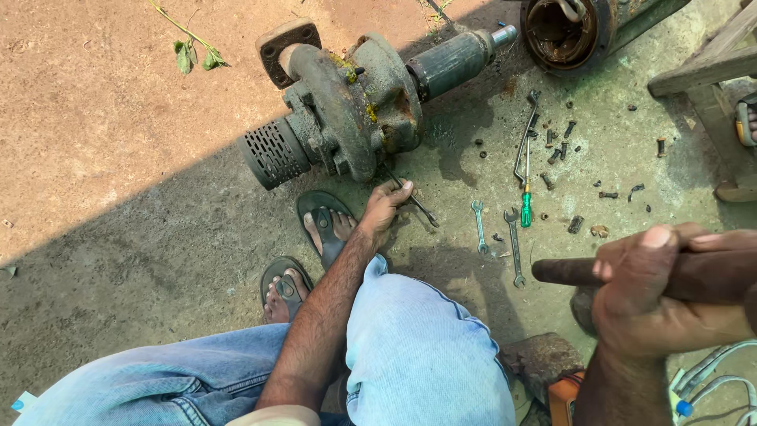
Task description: The person sits on the ground and uses a hammer and wrench to loosen and remove bolts from a motor housing. They repeatedly strike the wrench with the hammer and then turn the bolts by hand to disassemble the motor.
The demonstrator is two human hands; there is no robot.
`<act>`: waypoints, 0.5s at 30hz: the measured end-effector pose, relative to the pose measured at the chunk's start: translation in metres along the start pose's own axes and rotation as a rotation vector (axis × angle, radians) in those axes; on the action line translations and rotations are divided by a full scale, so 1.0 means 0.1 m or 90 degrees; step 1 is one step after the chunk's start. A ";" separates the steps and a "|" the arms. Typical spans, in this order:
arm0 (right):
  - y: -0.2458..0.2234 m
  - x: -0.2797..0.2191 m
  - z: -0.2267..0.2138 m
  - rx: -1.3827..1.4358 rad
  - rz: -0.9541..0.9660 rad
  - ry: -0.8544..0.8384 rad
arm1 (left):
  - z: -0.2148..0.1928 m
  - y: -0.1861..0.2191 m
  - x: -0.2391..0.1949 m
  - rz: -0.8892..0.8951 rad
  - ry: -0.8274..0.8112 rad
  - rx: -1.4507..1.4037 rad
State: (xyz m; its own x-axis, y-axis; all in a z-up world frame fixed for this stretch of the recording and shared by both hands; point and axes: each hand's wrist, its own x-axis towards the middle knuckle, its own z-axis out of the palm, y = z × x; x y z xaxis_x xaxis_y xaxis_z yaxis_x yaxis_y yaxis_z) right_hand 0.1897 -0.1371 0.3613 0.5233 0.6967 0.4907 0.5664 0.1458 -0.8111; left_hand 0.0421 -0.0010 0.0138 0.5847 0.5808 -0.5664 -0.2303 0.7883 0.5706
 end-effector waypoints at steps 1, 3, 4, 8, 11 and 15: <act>0.14 -0.12 0.07 0.029 0.014 0.012 | -0.02 -0.01 0.04 0.015 -0.005 0.004; 0.47 -0.46 0.30 -0.355 -0.220 -0.239 | -0.05 -0.10 0.01 0.045 -0.013 0.010; 0.55 -0.71 0.33 -0.458 0.246 -0.474 | -0.06 -0.19 -0.08 -0.019 0.025 0.042; 1.11 -0.89 0.57 -0.563 0.485 -0.634 | 0.02 0.01 0.19 0.015 0.028 0.104; 1.27 -1.41 0.30 -0.510 0.545 -0.593 | -0.15 -0.47 0.16 0.043 0.055 0.102; 1.47 -1.68 0.01 -0.501 0.624 -0.524 | -0.17 -0.51 0.41 0.076 0.047 0.141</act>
State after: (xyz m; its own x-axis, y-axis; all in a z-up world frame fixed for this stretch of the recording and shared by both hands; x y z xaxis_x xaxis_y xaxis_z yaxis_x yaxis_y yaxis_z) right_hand 0.1839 -0.2323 0.1594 0.5444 0.5201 -0.6581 0.5416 -0.8170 -0.1976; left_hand 0.0648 -0.0136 -0.0489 0.5029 0.6869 -0.5247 -0.1133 0.6541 0.7478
